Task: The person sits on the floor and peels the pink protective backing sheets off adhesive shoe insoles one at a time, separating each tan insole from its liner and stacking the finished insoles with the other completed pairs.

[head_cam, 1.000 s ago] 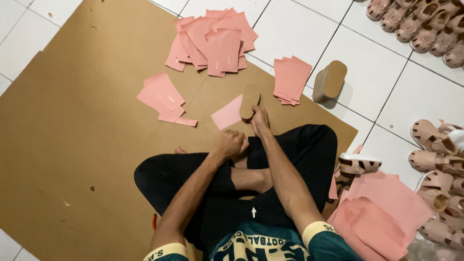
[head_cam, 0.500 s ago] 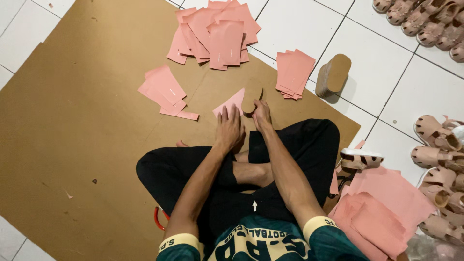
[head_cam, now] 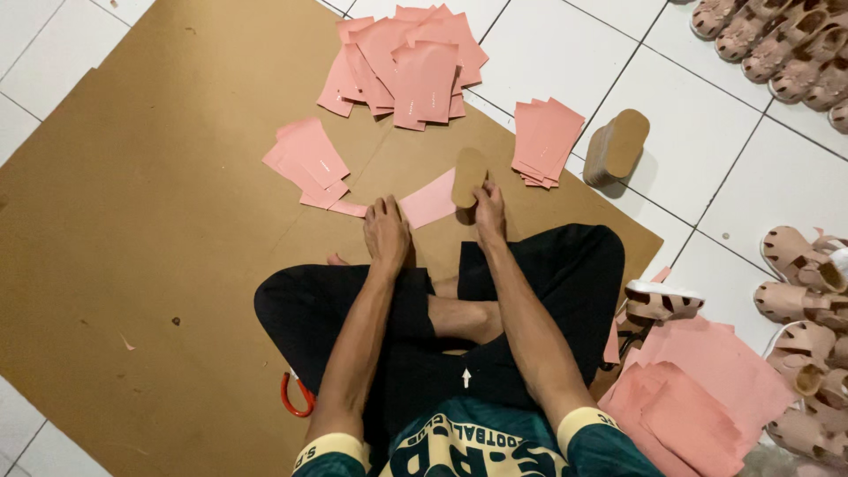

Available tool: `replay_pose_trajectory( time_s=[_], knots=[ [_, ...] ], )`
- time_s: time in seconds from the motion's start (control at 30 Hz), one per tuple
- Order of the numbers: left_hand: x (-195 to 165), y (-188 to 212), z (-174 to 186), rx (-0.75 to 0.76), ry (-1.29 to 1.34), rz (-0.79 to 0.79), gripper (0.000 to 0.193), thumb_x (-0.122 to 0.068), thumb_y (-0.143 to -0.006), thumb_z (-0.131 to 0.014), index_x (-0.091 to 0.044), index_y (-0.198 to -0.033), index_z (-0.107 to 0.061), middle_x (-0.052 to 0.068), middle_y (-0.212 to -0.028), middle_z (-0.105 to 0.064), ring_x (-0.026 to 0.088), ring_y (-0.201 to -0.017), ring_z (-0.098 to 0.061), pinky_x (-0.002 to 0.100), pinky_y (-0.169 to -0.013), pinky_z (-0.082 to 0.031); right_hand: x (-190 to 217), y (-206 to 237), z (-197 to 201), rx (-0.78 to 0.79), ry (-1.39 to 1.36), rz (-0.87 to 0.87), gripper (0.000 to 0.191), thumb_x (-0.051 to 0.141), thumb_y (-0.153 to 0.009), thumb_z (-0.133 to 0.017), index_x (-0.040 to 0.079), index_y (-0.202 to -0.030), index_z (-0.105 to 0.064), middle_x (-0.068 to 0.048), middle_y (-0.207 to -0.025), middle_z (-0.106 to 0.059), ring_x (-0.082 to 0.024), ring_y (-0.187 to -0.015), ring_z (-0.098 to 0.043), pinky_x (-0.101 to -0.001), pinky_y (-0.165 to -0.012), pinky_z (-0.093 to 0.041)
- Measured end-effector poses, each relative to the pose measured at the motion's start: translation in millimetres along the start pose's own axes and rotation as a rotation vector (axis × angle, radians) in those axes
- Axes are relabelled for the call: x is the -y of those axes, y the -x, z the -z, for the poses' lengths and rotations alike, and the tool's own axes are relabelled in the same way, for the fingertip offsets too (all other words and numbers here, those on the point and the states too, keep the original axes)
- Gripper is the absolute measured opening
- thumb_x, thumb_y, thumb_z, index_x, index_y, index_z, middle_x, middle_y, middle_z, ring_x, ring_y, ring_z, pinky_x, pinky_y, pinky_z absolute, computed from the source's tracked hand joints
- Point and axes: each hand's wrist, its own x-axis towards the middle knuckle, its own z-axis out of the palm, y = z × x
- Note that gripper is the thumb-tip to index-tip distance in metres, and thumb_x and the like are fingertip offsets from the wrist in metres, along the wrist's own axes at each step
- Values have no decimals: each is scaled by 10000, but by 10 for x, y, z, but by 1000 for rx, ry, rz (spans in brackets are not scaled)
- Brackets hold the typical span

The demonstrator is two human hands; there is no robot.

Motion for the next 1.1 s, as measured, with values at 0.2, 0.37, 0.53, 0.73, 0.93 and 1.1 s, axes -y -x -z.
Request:
replay_pose_trajectory(
  time_s=[0.2, 0.37, 0.53, 0.73, 0.93, 1.1],
  knots=[
    [101, -63, -22, 24, 122, -36, 408, -132, -787, -812, -25, -1155, -673, 198, -1262, -631, 402, -1179, -570, 509, -998, -480, 236, 188, 84, -2, -88, -61, 407, 22, -868, -636, 36, -1215, -424, -146, -1038, -656, -296, -753, -724, -351, -576, -630],
    [210, 214, -115, 184, 94, -92, 410, -80, -874, -678, -44, -1279, -625, 138, -1368, -602, 375, -1284, -550, 485, -1038, -486, 208, 141, 69, 107, -12, -104, 284, 111, -949, -661, 26, -1200, -560, -65, -981, -714, -190, -795, -750, -292, -570, -627],
    [280, 284, -156, 349, -133, -233, 583, -83, -885, -550, -72, -1465, -488, 80, -1569, -445, 380, -1345, -480, 527, -999, -470, 50, 45, 50, 250, 167, -55, 212, 89, -1018, -737, -75, -1076, -616, -102, -915, -678, -180, -743, -671, -315, -626, -598],
    [280, 253, -145, 458, -217, -237, 565, -156, -953, -517, -119, -1513, -446, 39, -1608, -403, 360, -1391, -446, 577, -1019, -447, 11, 35, -16, 254, 411, 76, 238, 64, -869, -764, -11, -1069, -658, -67, -949, -752, -99, -813, -697, -243, -704, -556],
    [250, 275, -90, 446, -222, -240, 627, -154, -897, -549, -102, -1511, -436, 61, -1581, -409, 353, -1377, -455, 560, -1007, -455, -72, -19, -19, 239, 536, -15, 293, 91, -854, -781, -30, -1095, -667, -84, -953, -770, -119, -826, -713, -253, -717, -563],
    [228, 285, -56, 397, -168, -224, 612, -133, -921, -549, -88, -1522, -439, 95, -1564, -435, 361, -1381, -463, 562, -1015, -457, -95, -32, -4, 240, 620, -17, 359, 124, -838, -794, -35, -1133, -667, -105, -1003, -788, -140, -879, -741, -272, -768, -582]
  ],
)
